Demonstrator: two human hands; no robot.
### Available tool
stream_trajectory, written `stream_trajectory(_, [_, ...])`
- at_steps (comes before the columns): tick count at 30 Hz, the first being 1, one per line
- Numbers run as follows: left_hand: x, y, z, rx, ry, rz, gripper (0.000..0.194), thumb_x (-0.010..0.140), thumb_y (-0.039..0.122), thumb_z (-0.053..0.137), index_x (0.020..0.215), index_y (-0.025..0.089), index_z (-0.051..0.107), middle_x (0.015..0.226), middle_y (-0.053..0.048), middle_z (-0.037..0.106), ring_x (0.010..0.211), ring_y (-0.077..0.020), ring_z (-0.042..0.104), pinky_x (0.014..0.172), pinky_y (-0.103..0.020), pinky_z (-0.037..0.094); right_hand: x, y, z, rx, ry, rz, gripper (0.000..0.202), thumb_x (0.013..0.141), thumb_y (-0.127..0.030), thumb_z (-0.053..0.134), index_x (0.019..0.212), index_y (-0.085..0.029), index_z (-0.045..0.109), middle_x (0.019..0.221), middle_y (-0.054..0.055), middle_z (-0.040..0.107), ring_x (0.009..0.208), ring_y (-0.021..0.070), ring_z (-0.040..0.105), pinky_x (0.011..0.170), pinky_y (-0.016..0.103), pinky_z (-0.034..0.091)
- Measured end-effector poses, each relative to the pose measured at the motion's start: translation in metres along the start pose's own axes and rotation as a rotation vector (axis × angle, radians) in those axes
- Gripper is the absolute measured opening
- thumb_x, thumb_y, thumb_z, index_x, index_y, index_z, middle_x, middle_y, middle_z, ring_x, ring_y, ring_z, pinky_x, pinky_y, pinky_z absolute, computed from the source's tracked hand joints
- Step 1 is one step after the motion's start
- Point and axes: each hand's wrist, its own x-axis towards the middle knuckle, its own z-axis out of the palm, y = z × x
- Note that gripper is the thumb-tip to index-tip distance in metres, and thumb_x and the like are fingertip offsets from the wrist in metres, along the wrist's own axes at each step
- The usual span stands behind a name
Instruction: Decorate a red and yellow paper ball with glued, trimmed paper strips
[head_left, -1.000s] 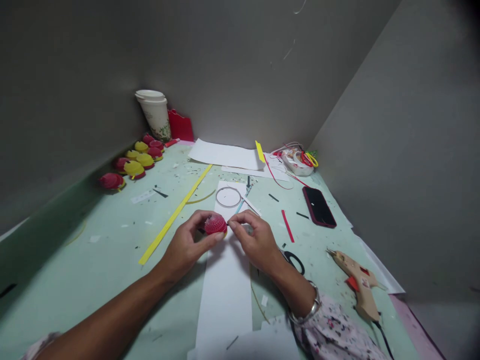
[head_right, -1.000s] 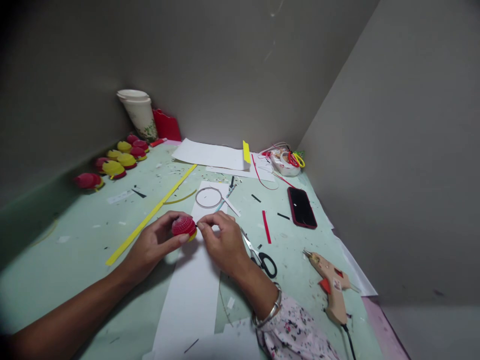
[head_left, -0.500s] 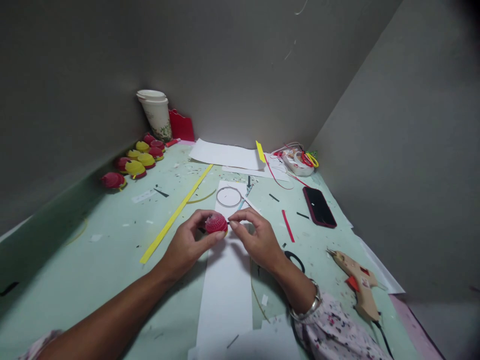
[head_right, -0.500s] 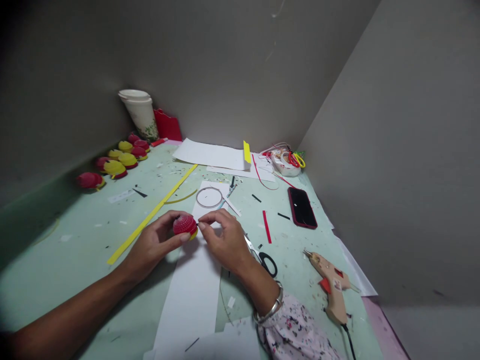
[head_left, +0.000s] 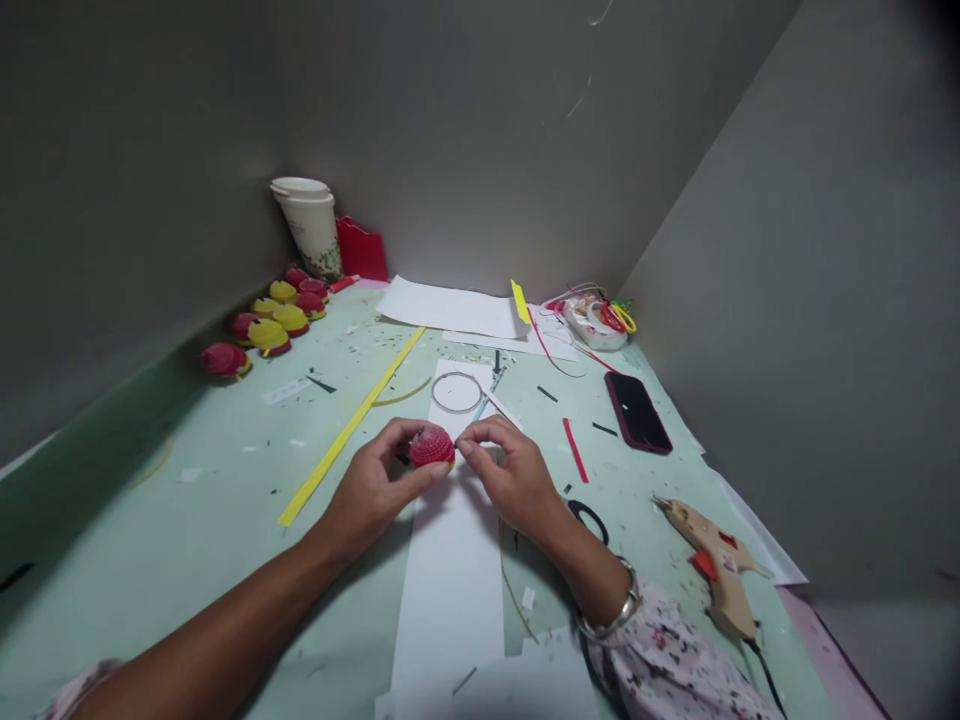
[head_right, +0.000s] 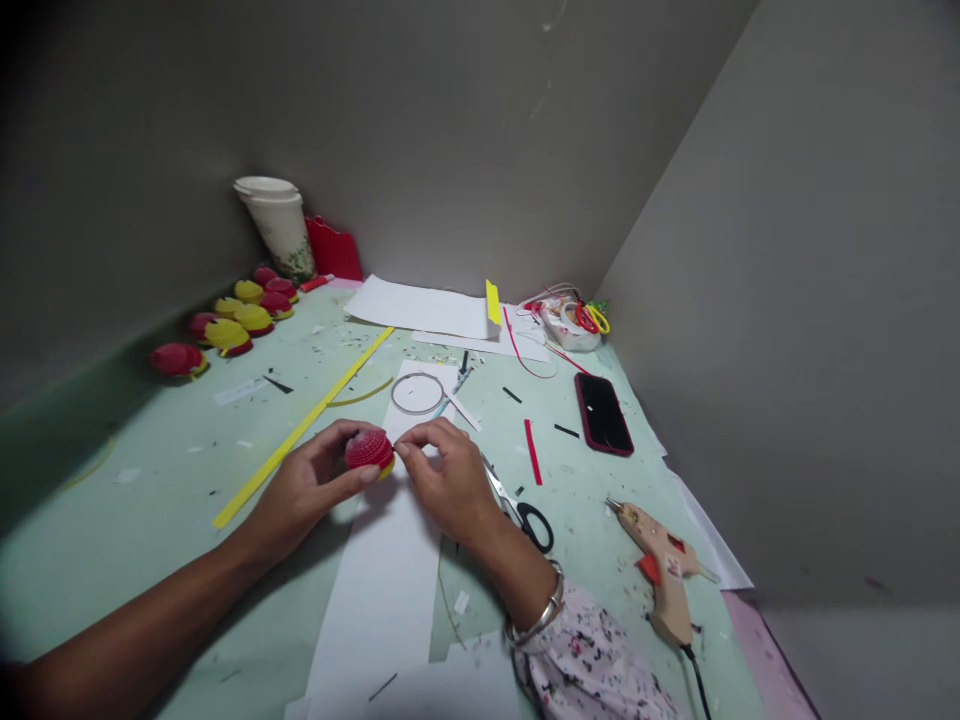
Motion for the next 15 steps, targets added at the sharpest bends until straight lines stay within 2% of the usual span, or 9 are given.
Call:
stream_trajectory(12, [-0.0009, 0.0017, -0.0006, 0.015, 0.003, 0.000, 0.030, 0.079, 0.035, 0.074, 0.104, 0.022, 0.065, 0.103, -0.008, 0.069, 0.096, -0.0261, 0.064, 0.090, -0.045, 0.050, -0.0009, 0.0003, 0.0003, -0.006, -0.012, 0.005, 0.011, 0.091, -0.022, 0.059, 0.083, -0.023, 0.066, 0.085, 0.002, 0.068, 0.085, 0.0193, 0.063, 0.083, 0.037, 0.048])
stream_trajectory(15, [-0.0010, -0.0006, -0.0009, 0.019, 0.003, 0.005, 0.030, 0.079, 0.036, 0.073, 0.105, 0.023, 0.064, 0.104, -0.007, 0.068, 0.097, -0.0251, 0.063, 0.090, -0.043, 0.049, 0.0002, -0.0009, -0.0024, -0.001, 0.028, -0.013, 0.008, 0.090, -0.022, 0.060, 0.094, -0.024, 0.066, 0.094, 0.003, 0.067, 0.093, 0.0199, 0.063, 0.089, 0.037, 0.048])
